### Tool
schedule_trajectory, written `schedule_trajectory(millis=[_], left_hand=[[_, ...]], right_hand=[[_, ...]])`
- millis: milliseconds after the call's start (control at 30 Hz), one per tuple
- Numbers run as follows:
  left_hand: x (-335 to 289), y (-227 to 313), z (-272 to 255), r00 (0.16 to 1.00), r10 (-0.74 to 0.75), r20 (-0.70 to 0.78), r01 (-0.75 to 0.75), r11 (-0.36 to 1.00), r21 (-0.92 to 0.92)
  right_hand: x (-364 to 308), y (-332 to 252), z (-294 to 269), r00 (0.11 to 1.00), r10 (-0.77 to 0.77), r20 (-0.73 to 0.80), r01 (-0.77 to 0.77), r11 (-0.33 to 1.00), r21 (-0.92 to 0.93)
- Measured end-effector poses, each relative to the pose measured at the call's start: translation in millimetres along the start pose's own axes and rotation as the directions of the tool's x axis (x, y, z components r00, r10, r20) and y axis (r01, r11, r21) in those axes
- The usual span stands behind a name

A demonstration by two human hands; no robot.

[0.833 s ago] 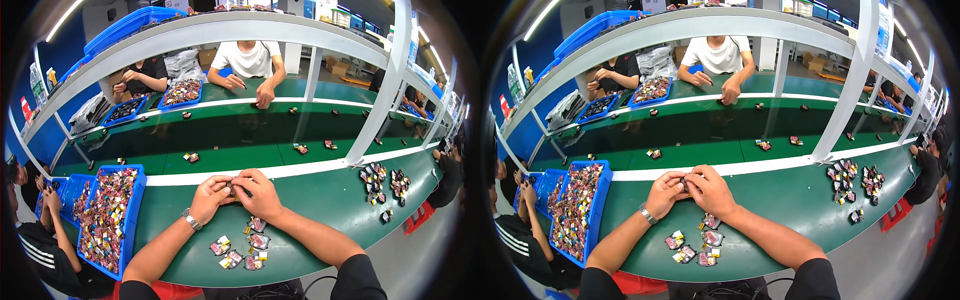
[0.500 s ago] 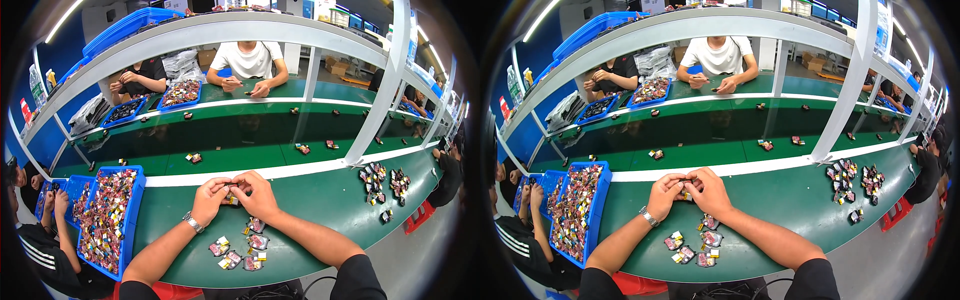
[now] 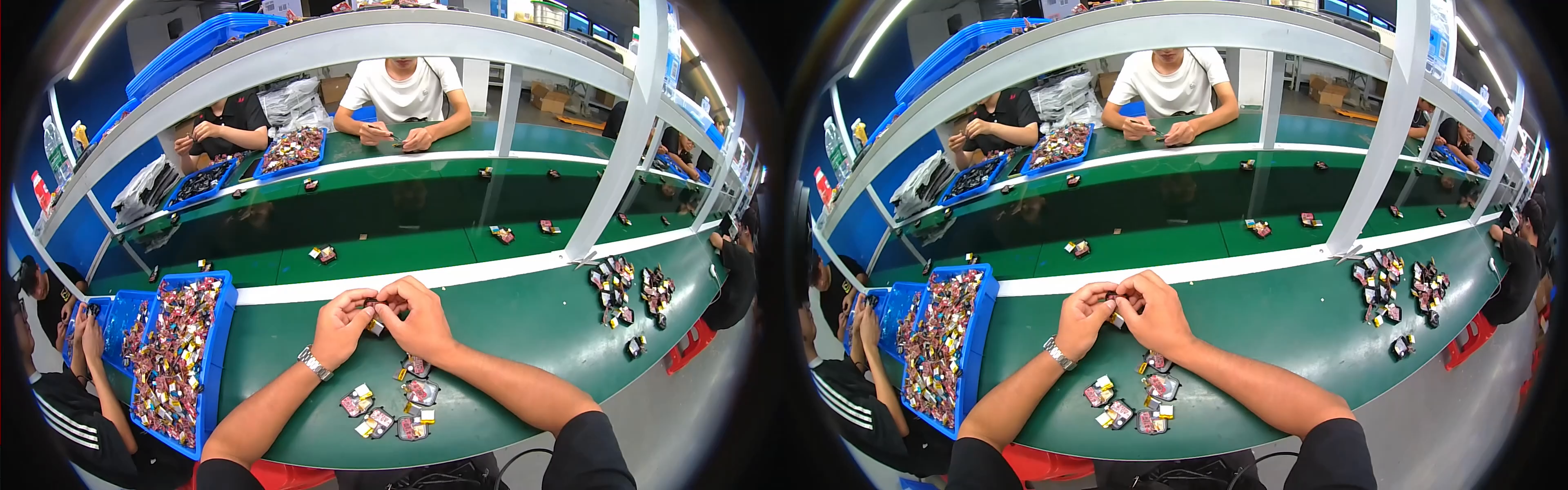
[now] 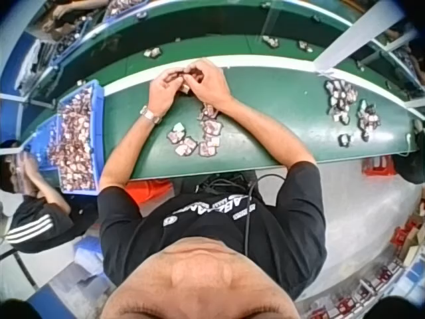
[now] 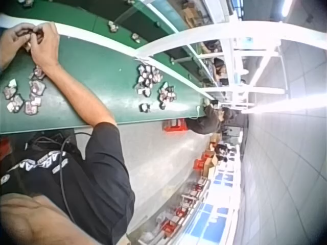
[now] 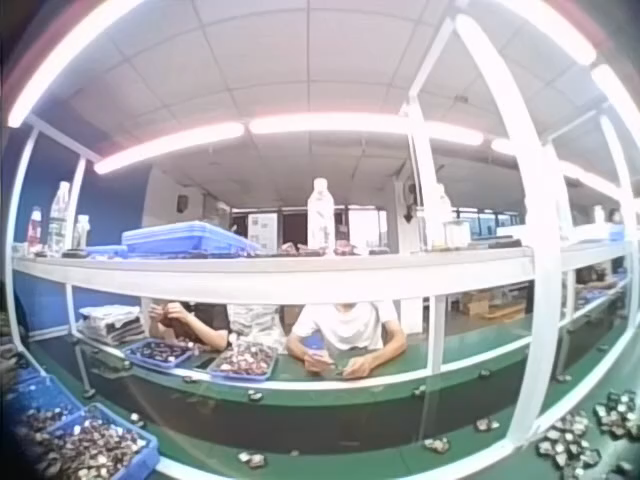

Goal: Inspecting small components and placing them on an assembly line conveyor belt.

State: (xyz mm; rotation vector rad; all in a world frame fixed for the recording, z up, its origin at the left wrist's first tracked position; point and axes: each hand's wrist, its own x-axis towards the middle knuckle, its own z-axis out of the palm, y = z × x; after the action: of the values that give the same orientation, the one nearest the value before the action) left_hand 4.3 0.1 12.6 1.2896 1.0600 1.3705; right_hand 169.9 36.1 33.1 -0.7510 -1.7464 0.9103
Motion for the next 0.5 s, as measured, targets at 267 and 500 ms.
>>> schedule_trajectory(millis=[267,500], left_hand=[[3.0,1.8,-2.0,1.000,-0.015,0.005,0.015,0.990,-0.141],[12.1,0.7,-9.5,0.997,0.067,-0.050,-0.067,0.998,-0.009]], right_hand=[[28.9,39.9,-16.0,1.000,-0.011,-0.023,0.011,1.000,-0.023],[85.5,114.9,-100.5,0.903,0.297,-0.312,-0.352,0.926,-0.135]])
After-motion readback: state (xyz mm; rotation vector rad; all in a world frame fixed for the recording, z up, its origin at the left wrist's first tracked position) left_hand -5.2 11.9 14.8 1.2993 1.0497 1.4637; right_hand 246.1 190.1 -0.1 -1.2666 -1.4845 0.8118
